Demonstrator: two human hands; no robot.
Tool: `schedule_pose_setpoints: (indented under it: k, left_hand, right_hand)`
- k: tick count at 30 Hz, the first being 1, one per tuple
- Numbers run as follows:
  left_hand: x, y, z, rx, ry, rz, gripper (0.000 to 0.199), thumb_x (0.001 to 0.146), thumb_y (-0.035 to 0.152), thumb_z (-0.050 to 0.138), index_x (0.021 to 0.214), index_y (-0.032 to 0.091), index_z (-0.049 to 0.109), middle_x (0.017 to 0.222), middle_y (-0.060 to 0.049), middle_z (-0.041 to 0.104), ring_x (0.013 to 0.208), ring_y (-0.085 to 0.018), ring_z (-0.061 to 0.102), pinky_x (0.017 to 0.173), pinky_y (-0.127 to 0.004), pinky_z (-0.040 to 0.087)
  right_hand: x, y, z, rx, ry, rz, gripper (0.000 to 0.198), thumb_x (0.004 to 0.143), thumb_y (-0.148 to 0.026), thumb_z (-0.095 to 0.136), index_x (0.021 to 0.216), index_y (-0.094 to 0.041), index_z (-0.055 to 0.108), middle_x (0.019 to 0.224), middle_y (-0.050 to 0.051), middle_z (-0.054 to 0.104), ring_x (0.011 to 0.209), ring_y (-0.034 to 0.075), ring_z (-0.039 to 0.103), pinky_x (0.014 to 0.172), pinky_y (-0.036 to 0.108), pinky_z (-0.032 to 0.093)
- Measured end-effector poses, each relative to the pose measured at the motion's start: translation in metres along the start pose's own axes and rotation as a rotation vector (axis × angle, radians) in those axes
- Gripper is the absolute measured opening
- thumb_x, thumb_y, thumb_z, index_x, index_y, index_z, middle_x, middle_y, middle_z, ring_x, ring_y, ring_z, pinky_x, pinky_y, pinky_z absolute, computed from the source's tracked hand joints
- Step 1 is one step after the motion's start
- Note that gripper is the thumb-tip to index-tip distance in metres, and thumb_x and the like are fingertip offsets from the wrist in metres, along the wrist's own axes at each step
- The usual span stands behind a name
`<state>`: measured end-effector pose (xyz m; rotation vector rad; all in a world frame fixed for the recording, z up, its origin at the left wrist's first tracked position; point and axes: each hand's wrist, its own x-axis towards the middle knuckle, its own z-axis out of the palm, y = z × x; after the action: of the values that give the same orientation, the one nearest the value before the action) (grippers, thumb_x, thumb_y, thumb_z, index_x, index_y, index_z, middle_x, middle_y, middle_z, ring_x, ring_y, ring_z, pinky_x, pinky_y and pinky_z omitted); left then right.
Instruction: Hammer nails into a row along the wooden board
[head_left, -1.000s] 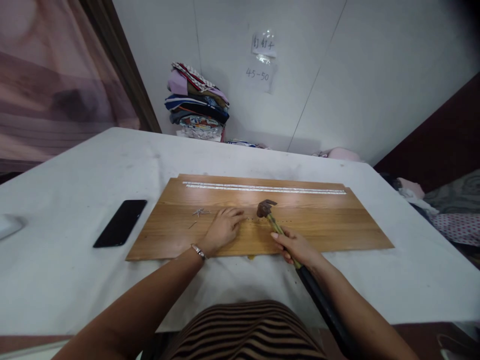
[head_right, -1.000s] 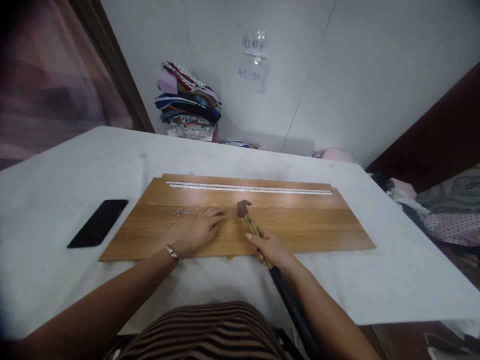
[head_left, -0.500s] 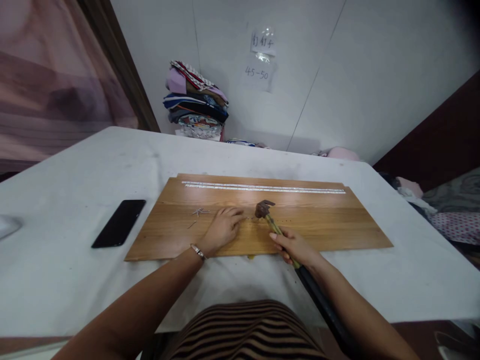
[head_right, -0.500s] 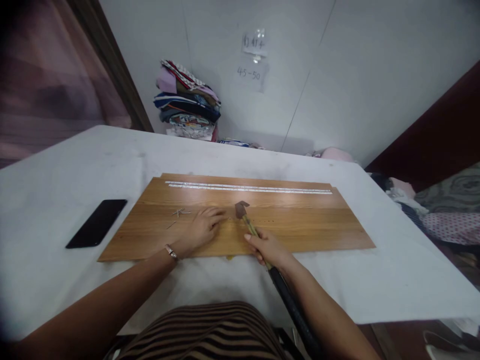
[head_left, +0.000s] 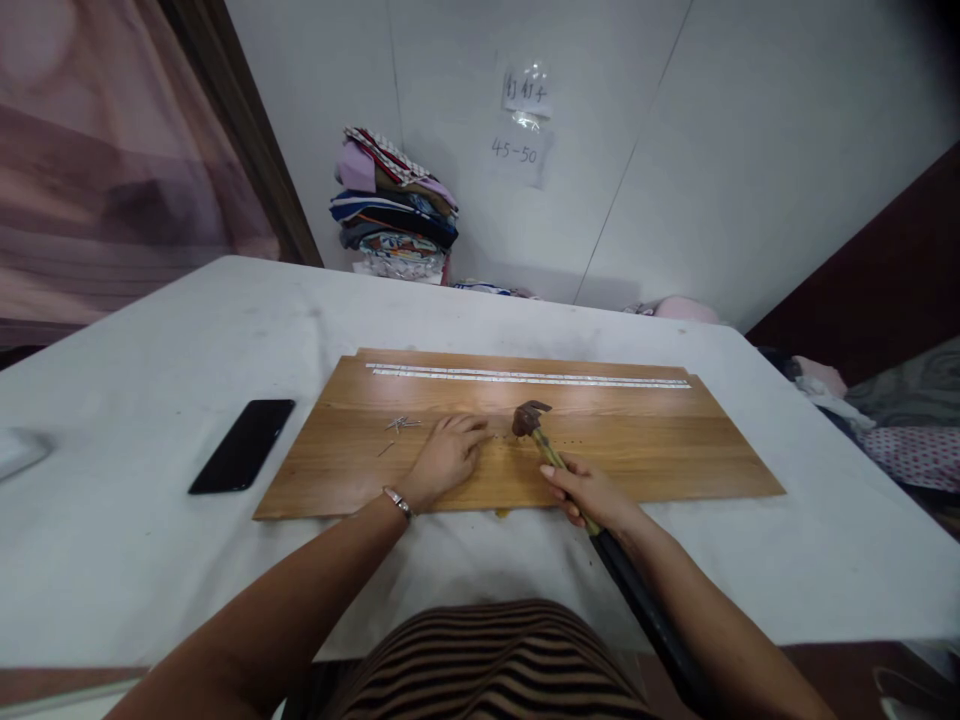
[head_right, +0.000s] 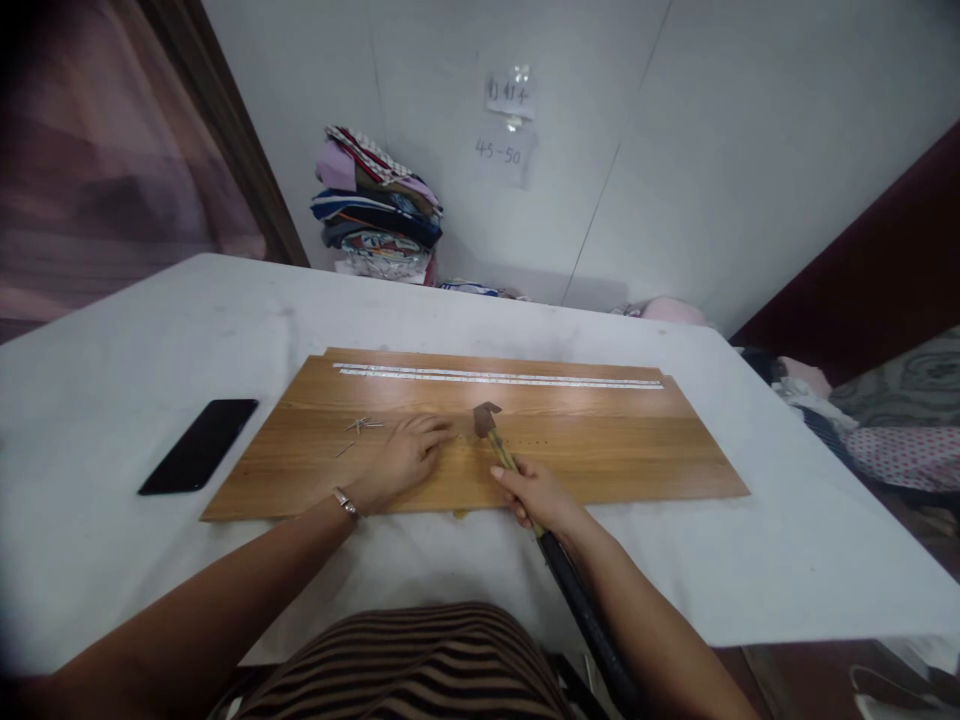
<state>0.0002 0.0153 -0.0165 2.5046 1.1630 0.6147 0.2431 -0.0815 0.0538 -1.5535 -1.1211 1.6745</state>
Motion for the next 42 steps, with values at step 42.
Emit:
schedule_pose_setpoints:
  k: [42]
  left_hand:
    - [0.0010, -0.0036, -0.0014, -0.013, -0.023, 0.008, 0.047, 0.091, 0.008, 0.052, 0.127, 0.026, 0.076, 0.138, -0.010, 0.069, 0.131, -0.028, 0.059, 0.116, -0.052, 0.044]
  right_hand:
    - [0.0037, -0.0004, 0.0000, -0.040, 0.028, 0.001, 0.045, 0.078, -0.060, 0.072, 0.077, -0.025, 0.044, 0.054, -0.010, 0.045, 0.040, 0.007, 0.036, 0.036, 0.021, 0.029]
